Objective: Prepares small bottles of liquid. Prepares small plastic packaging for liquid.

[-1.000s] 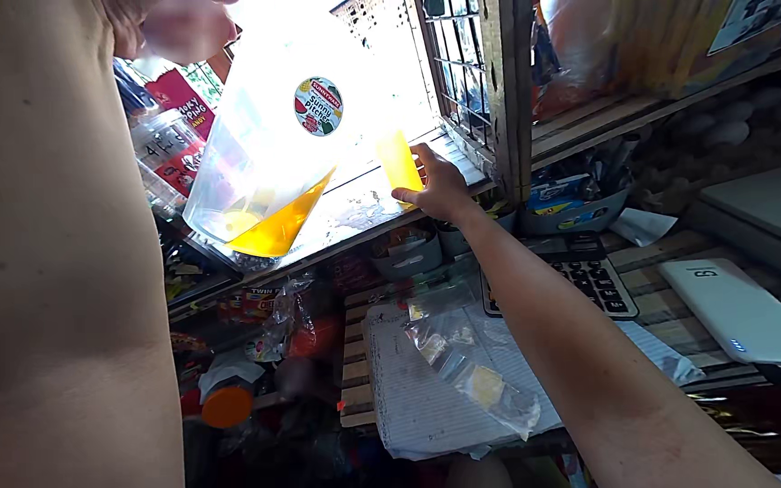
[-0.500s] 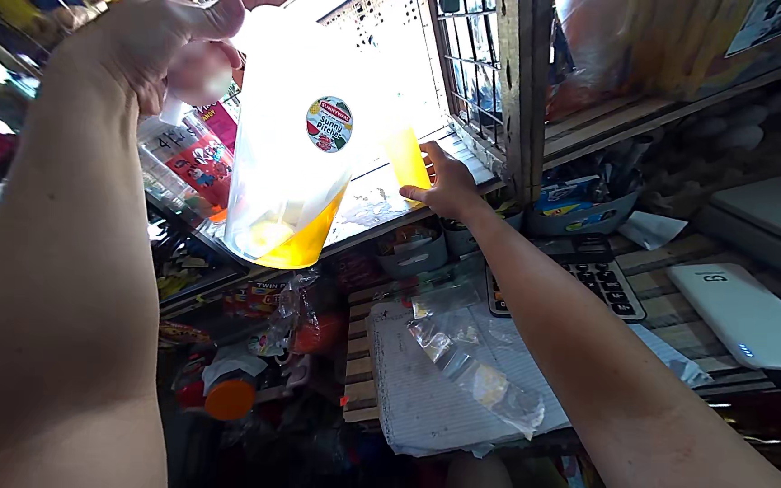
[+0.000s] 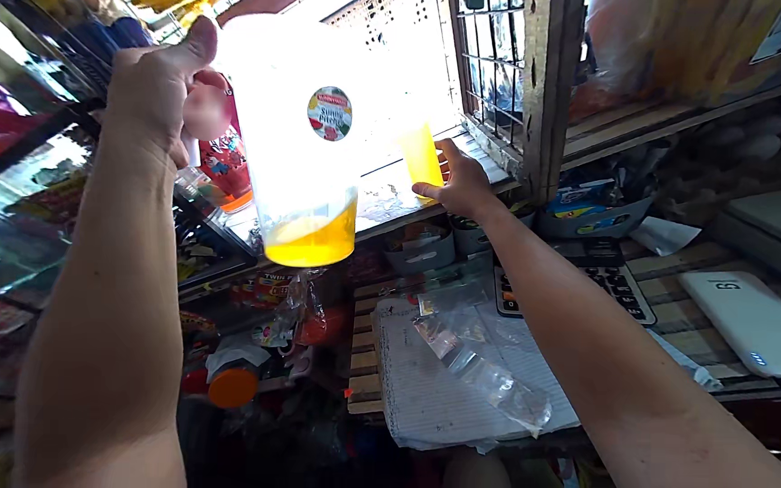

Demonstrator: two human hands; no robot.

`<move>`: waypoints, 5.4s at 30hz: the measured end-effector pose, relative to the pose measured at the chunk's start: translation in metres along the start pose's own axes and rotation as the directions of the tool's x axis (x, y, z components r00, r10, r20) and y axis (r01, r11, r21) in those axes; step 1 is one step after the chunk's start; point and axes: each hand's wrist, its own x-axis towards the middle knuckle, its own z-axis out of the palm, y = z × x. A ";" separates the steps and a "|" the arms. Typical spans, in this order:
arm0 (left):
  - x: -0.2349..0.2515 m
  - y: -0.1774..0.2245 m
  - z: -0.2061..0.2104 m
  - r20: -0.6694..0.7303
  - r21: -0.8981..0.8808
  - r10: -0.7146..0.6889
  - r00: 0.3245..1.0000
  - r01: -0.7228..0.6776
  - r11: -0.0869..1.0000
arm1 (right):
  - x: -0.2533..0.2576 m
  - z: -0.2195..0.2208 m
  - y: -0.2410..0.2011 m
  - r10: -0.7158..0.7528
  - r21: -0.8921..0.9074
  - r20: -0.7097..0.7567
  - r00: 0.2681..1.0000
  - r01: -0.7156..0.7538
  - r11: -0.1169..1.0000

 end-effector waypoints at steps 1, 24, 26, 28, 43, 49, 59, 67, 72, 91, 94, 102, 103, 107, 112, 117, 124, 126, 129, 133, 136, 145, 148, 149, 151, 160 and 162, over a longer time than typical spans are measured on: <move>-0.002 -0.004 0.001 -0.072 -0.049 0.020 0.997 -0.023 0.999 | 0.000 0.000 0.001 -0.002 -0.001 -0.001 1.000 0.002 1.000; -0.025 -0.105 0.067 -0.461 0.337 0.493 0.738 -0.368 0.867 | 0.004 0.004 -0.013 0.012 0.065 -0.062 0.998 -0.008 0.998; -0.040 -0.091 0.069 -0.430 0.435 0.630 0.647 -0.463 0.773 | 0.008 0.003 -0.024 0.047 0.065 -0.072 0.996 -0.042 0.997; -0.054 -0.073 0.077 -0.323 0.436 0.715 0.621 -0.572 0.694 | 0.007 -0.002 -0.036 0.090 0.026 -0.080 0.993 -0.088 0.996; 0.001 -0.042 0.271 0.541 0.477 -0.039 0.840 -0.268 0.837 | -0.282 -0.077 -0.056 0.070 0.182 -0.038 0.997 -0.062 0.981; 0.012 -0.049 0.308 0.518 0.563 -0.104 0.849 -0.247 0.788 | -0.349 -0.100 -0.050 0.112 0.172 -0.088 0.990 -0.096 0.981; -0.128 0.020 0.186 0.761 -0.251 0.248 0.600 -0.081 0.965 | -0.344 -0.094 -0.050 0.264 0.109 -0.160 0.951 -0.249 0.962; -0.231 0.040 0.163 0.690 -0.519 0.598 0.408 -0.297 0.801 | -0.356 -0.107 -0.082 0.293 0.092 -0.220 0.930 -0.279 0.956; -0.256 0.049 0.162 0.673 -0.547 0.658 0.338 -0.372 0.750 | -0.376 -0.121 -0.104 0.247 0.039 -0.249 0.936 -0.245 0.969; -0.289 0.064 0.143 0.616 -0.596 0.729 0.299 -0.429 0.679 | -0.405 -0.136 -0.125 0.176 0.108 -0.362 0.916 -0.146 0.983; -0.290 0.065 0.143 0.585 -0.620 0.753 0.301 -0.433 0.654 | -0.410 -0.142 -0.130 0.184 0.118 -0.368 0.911 -0.150 0.982; -0.245 0.007 0.217 0.305 -0.952 0.930 -0.207 -0.095 0.291 | -0.430 -0.143 -0.157 0.160 0.022 -0.474 0.866 -0.170 0.985; -0.299 0.027 0.195 0.510 -0.840 0.842 0.177 -0.110 0.532 | -0.436 -0.146 -0.159 0.151 0.015 -0.475 0.867 -0.163 0.986; -0.346 0.054 0.183 0.561 -0.756 0.810 0.169 -0.295 0.585 | -0.459 -0.152 -0.166 0.195 0.001 -0.479 0.856 -0.221 0.975; -0.380 0.059 0.206 0.509 -0.801 0.842 0.181 -0.260 0.540 | -0.494 -0.159 -0.167 0.223 -0.033 -0.534 0.815 -0.284 0.958; -0.409 0.056 0.216 0.470 -0.855 0.873 0.130 -0.178 0.486 | -0.522 -0.165 -0.164 0.227 -0.023 -0.553 0.802 -0.287 0.958; -0.457 0.030 0.244 0.390 -0.901 0.867 0.309 -0.064 0.428 | -0.556 -0.155 -0.156 0.144 -0.081 -0.599 0.788 -0.238 0.968; -0.459 0.027 0.252 0.366 -0.927 0.886 0.283 0.022 0.376 | -0.565 -0.152 -0.151 0.087 -0.089 -0.626 0.775 -0.182 0.979; -0.455 0.019 0.255 0.416 -0.908 0.866 0.278 0.186 0.376 | -0.576 -0.150 -0.145 0.000 -0.134 -0.665 0.747 -0.119 0.984; -0.464 0.010 0.251 0.447 -0.877 0.783 0.433 0.040 0.478 | -0.587 -0.146 -0.136 0.034 -0.131 -0.635 0.772 -0.151 0.980; -0.484 0.006 0.245 0.421 -0.848 0.766 0.486 -0.090 0.523 | -0.591 -0.140 -0.130 0.104 -0.107 -0.637 0.764 -0.222 0.969; -0.522 0.011 0.235 0.439 -0.825 0.831 0.343 -0.213 0.524 | -0.603 -0.115 -0.122 0.008 -0.175 -0.641 0.767 -0.157 0.972; -0.509 0.000 0.232 0.476 -0.848 0.831 0.286 -0.100 0.520 | -0.606 -0.113 -0.123 -0.016 -0.146 -0.657 0.753 -0.106 0.984; -0.504 -0.004 0.232 0.475 -0.853 0.830 0.291 -0.080 0.516 | -0.607 -0.113 -0.124 -0.008 -0.133 -0.667 0.745 -0.109 0.985; -0.497 -0.012 0.233 0.452 -0.860 0.828 0.332 -0.087 0.504 | -0.607 -0.113 -0.123 0.009 -0.126 -0.692 0.722 -0.133 0.983; -0.531 -0.011 0.216 0.442 -0.818 0.759 0.478 -0.131 0.559 | -0.609 -0.105 -0.119 0.076 -0.099 -0.709 0.701 -0.206 0.973; -0.550 -0.004 0.211 0.498 -0.809 0.741 0.450 -0.067 0.585 | -0.608 -0.100 -0.116 -0.002 -0.208 -0.707 0.707 -0.206 0.956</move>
